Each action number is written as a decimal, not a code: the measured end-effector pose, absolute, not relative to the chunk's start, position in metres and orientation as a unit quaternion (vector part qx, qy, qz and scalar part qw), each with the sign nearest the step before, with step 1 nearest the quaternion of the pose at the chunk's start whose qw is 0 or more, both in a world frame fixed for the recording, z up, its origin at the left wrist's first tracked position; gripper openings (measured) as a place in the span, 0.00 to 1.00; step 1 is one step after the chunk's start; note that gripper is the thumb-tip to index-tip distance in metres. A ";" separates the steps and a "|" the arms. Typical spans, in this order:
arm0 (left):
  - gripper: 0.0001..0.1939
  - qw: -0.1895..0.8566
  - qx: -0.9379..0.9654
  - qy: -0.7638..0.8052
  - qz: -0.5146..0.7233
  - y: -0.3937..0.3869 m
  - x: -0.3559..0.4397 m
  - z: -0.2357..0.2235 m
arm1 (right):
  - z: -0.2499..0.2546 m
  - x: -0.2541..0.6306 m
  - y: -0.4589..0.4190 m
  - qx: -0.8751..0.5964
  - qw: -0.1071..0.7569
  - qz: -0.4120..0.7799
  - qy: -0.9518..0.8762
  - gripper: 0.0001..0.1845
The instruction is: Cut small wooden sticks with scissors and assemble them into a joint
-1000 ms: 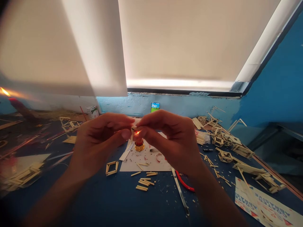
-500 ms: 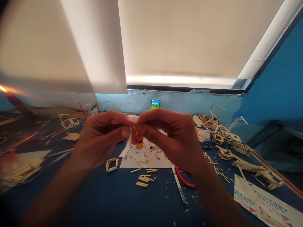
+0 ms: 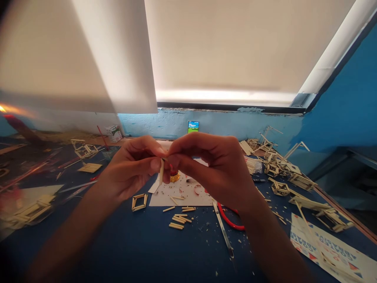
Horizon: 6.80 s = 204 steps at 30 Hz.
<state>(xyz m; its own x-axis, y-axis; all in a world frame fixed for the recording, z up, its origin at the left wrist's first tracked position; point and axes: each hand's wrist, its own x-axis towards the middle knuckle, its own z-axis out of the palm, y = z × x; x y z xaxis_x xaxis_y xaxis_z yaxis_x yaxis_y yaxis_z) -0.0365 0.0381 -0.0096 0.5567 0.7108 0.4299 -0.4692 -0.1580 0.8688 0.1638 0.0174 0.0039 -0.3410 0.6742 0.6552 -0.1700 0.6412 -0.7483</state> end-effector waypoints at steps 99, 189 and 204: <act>0.04 0.409 0.586 0.176 0.677 0.026 -0.031 -0.008 | -0.011 0.129 0.010 -0.202 0.623 0.407 -0.637 0.07; 0.08 0.259 0.803 0.127 0.521 0.018 -0.061 0.012 | -0.001 0.158 -0.003 -0.157 0.529 0.048 -0.833 0.17; 0.07 0.367 0.759 0.195 0.501 0.013 -0.054 0.018 | -0.004 0.154 0.000 -0.199 0.483 -0.053 -0.851 0.11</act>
<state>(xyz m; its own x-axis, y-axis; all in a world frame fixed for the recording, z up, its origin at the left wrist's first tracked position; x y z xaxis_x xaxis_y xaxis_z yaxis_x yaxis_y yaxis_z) -0.0539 0.0133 0.0178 0.4225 0.6633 0.6177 -0.0724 -0.6547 0.7524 0.1537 0.0002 -0.0035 -0.4534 0.2873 0.8437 0.3894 0.9154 -0.1024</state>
